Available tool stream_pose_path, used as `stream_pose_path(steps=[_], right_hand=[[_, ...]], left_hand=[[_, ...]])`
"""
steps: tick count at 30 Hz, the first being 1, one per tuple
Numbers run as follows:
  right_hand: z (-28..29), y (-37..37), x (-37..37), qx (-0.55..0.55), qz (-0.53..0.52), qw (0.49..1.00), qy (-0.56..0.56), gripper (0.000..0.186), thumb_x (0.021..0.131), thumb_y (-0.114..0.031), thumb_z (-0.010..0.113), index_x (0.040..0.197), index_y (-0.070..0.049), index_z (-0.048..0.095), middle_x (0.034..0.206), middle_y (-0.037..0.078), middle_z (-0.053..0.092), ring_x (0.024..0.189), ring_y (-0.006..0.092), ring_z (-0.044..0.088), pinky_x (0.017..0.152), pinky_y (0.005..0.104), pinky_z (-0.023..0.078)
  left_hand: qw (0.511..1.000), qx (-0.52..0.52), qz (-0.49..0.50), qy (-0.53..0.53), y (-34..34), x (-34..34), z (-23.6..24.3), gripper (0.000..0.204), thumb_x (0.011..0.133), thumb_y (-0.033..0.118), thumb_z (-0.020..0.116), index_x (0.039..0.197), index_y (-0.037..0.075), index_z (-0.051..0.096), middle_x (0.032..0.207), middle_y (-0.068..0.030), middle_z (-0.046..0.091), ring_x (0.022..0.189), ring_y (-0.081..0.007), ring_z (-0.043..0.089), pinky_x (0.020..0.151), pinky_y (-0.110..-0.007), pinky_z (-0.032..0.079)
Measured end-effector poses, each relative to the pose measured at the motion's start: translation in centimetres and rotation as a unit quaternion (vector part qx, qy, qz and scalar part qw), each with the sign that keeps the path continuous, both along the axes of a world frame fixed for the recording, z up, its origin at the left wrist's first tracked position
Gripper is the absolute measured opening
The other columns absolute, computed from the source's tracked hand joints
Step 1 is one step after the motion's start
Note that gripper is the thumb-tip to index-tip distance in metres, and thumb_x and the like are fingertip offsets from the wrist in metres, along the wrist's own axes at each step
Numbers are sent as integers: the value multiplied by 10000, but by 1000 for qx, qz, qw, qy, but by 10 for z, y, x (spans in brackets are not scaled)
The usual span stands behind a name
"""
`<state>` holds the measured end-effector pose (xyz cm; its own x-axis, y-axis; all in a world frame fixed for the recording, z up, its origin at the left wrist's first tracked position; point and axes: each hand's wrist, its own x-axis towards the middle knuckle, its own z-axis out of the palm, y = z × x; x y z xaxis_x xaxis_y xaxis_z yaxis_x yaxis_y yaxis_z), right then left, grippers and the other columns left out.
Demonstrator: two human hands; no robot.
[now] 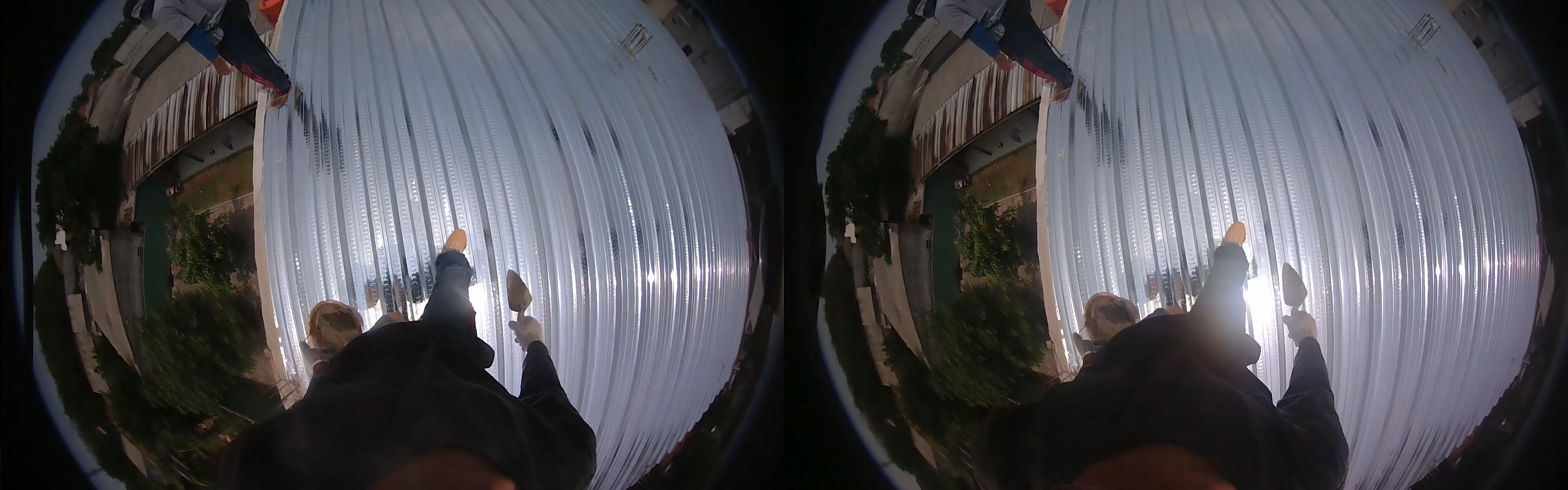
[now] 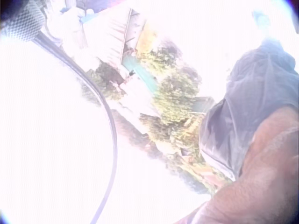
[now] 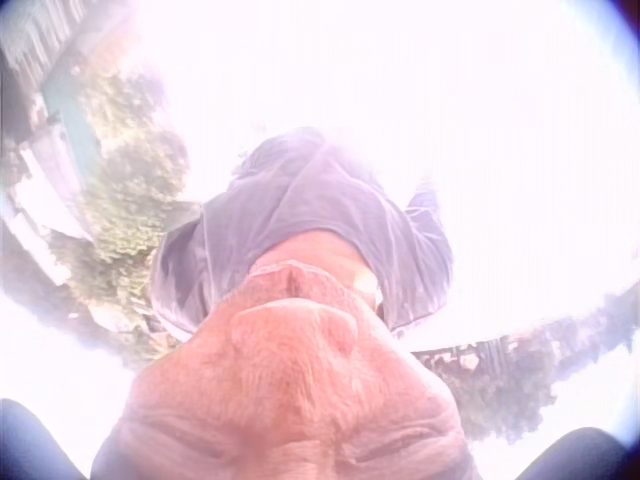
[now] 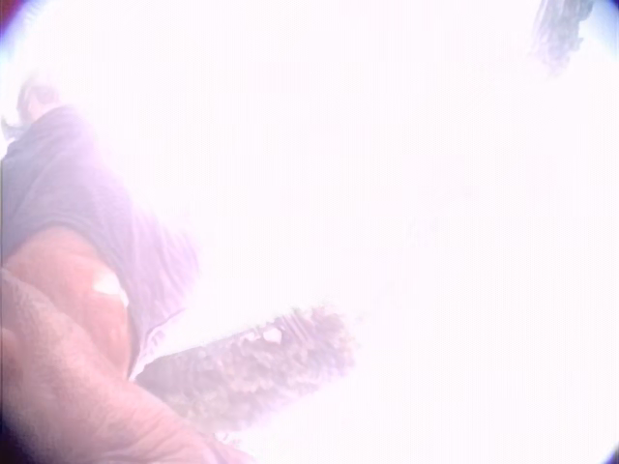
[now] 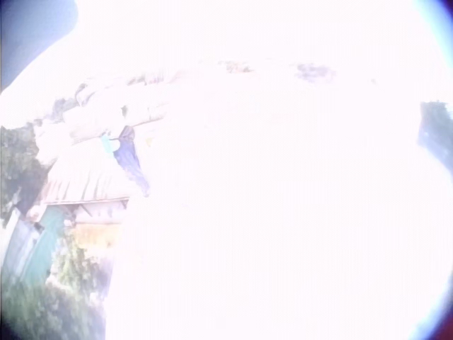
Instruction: The person scoops cement from a bucket with a trowel and applies it to the seam of a corrugated metal roof. The person repeatedly scoops and spreads the cement along the roof ridge while standing on the roof surface.
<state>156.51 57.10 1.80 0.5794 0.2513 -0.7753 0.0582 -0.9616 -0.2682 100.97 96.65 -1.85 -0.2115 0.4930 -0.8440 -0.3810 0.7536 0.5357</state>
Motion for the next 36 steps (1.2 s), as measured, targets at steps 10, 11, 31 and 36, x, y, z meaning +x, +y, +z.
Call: stream_pose_path(steps=[10,11,31,36], right_hand=[[13,73,184,-11,-72,997,34,419,1014,-356,734,999,62,761,761,176,753,676,290,786,671,474,624],[15,87,207,-2,-81,996,36,419,1012,-355,731,1009,63,766,776,182,762,686,292,793,685,478,630],[14,408,546,-43,93,995,19,574,1004,-488,664,1218,40,743,816,202,795,716,331,804,768,467,653],[28,521,596,-34,107,994,7,520,973,-445,747,1081,63,766,745,176,767,685,312,792,702,471,633]], left_hand=[[999,-26,45,8,51,200,42,767,1080,731,472,1604,178,566,1517,-104,647,1379,-312,600,982,-484,528],[998,-27,51,4,60,217,43,767,1080,731,472,1604,178,566,1517,-104,647,1378,-311,601,979,-484,529],[987,-57,150,-28,253,482,3,768,1080,737,468,1611,190,561,1513,-100,652,1360,-305,617,932,-474,544],[988,-34,142,-41,320,520,1,768,1080,738,467,1613,192,560,1513,-99,653,1356,-304,621,920,-472,547]])
